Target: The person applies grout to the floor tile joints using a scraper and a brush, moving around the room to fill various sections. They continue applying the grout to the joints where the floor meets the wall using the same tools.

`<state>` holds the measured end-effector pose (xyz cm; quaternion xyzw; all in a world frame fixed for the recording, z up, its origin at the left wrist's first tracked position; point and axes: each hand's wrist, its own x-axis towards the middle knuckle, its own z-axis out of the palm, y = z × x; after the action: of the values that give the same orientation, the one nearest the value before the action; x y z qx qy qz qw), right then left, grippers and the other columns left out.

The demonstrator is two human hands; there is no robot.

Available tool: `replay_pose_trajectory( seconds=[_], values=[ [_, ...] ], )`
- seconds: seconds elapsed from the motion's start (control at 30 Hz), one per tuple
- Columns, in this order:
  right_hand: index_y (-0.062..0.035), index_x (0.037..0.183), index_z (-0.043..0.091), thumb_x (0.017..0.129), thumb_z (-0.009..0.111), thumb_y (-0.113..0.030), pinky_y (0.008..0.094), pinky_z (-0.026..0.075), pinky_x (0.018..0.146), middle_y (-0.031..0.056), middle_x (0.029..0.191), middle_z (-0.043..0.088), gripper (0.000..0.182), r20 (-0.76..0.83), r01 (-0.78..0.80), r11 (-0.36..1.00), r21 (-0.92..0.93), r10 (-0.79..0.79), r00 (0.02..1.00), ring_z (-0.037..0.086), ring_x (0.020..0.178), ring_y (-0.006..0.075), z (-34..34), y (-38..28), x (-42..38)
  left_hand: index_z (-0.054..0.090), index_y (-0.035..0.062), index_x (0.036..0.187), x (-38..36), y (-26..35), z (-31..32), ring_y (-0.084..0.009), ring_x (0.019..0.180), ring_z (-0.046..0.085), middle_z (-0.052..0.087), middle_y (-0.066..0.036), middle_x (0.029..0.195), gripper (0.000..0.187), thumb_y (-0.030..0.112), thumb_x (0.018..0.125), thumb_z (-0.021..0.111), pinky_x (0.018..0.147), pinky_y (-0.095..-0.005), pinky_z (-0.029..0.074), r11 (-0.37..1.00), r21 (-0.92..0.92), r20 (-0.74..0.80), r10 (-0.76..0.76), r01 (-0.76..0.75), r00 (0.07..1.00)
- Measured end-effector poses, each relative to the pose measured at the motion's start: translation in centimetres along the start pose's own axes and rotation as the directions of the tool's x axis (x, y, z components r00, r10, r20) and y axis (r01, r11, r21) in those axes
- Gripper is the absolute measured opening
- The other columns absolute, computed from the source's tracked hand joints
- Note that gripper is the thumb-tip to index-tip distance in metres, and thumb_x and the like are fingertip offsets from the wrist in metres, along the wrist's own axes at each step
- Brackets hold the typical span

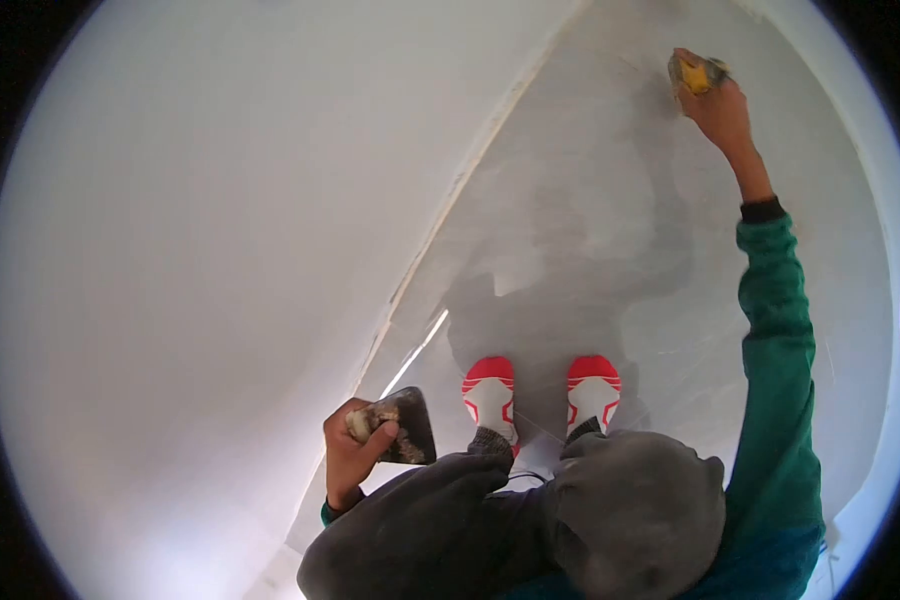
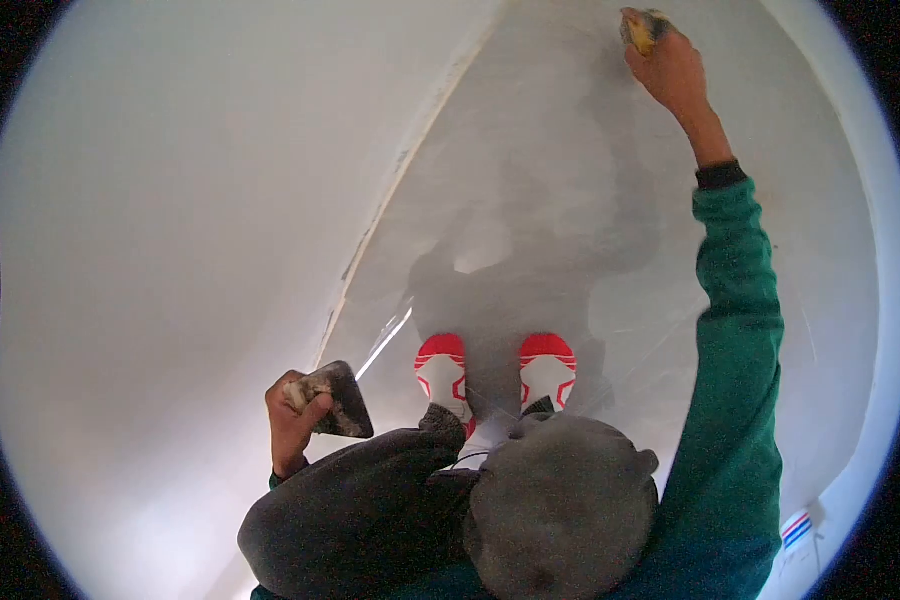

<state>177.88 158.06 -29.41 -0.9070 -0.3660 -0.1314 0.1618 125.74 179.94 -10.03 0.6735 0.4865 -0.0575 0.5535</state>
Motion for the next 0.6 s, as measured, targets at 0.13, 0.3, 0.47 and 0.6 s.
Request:
replay_pose_trajectory(
  seconds=[0.13,0.3,0.47,0.6],
  values=[
    [-0.0113,0.12,0.046,0.08,0.055,-0.021,0.0385,0.044,0.078,0.0088,0.102,0.056,0.042,0.019,0.126,0.909,0.398,-0.145,0.989,0.054,0.092,0.0255,-0.9,-15.2,-5.8,0.057,0.0,0.078,-0.2,0.4,0.1,-0.0043,0.055,0.046,0.054,0.001,0.062,0.021,0.014,0.072,0.071,0.05,-0.0202,0.039,1.0,0.018,0.0,-0.003,0.003,1.0],
    [-0.0136,0.1,0.056,0.077,0.053,-0.027,0.0402,0.045,0.068,0.013,0.083,0.06,0.027,0.585,-0.239,0.568,0.787,-0.565,0.582,0.058,0.076,0.0315,3.3,-27.7,-14.0,0.055,0.0002,0.076,0.2,1.1,0.6,-0.0048,0.055,0.046,0.054,0.001,0.062,0.022,0.015,0.071,0.072,0.05,-0.0202,0.039,0.996,0.064,-0.031,0.069,-0.067,0.997],
    [-0.0029,0.11,0.059,0.072,0.063,-0.01,0.029,0.049,0.07,0.0073,0.095,0.062,0.038,0.496,-0.458,0.195,0.868,-0.28,0.822,0.058,0.082,0.0167,8.5,-15.8,-2.1,0.054,0.002,0.074,-0.1,0.9,0.3,-0.0045,0.056,0.046,0.055,0.001,0.063,0.022,0.015,0.071,0.072,0.052,-0.0203,0.039,0.999,-0.051,-0.012,0.014,-0.015,1.0],
    [-0.0016,0.107,0.06,0.074,0.063,-0.011,0.0286,0.05,0.059,0.006,0.082,0.063,0.034,0.377,-0.532,0.375,0.759,0.414,0.829,0.06,0.072,0.016,8.2,-9.2,4.0,0.053,0.0029,0.075,-0.2,0.9,0.7,-0.0043,0.056,0.047,0.056,0.001,0.065,0.025,0.017,0.072,0.073,0.052,-0.0198,0.039,0.988,-0.147,-0.027,0.036,-0.039,0.999]
  ],
)
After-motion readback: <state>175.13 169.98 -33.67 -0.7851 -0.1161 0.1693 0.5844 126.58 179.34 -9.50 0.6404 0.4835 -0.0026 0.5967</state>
